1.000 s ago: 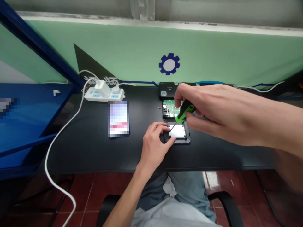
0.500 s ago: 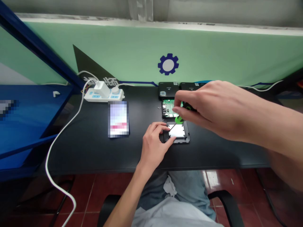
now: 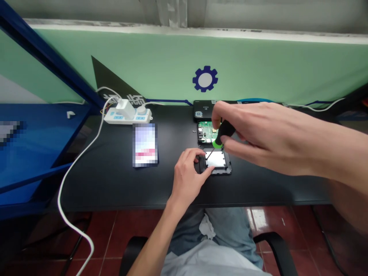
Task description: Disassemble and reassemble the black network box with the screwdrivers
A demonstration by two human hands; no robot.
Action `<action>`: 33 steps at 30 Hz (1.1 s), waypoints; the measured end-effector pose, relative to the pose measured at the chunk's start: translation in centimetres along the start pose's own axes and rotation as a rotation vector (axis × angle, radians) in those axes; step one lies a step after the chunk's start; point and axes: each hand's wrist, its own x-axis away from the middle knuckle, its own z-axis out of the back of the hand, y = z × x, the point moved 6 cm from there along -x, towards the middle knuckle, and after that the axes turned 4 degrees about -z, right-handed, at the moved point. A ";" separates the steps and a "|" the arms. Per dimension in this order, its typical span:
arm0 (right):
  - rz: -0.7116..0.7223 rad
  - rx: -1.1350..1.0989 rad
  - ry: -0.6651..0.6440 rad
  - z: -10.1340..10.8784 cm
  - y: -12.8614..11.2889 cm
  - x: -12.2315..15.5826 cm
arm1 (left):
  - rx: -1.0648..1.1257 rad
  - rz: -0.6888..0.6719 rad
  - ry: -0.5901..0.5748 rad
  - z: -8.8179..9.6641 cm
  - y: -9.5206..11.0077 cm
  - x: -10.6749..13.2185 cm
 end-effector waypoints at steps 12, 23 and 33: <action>0.040 -0.037 -0.038 0.0 -0.2 0.3 | -0.063 -0.028 -0.018 0.2 0.3 -0.2; 0.044 -0.073 -0.006 0.0 -0.2 0.4 | -0.061 -0.034 -0.015 0.1 0.2 -0.2; -0.008 -0.030 0.002 -0.1 0.0 0.2 | -0.039 -0.030 -0.023 0.0 0.2 -0.1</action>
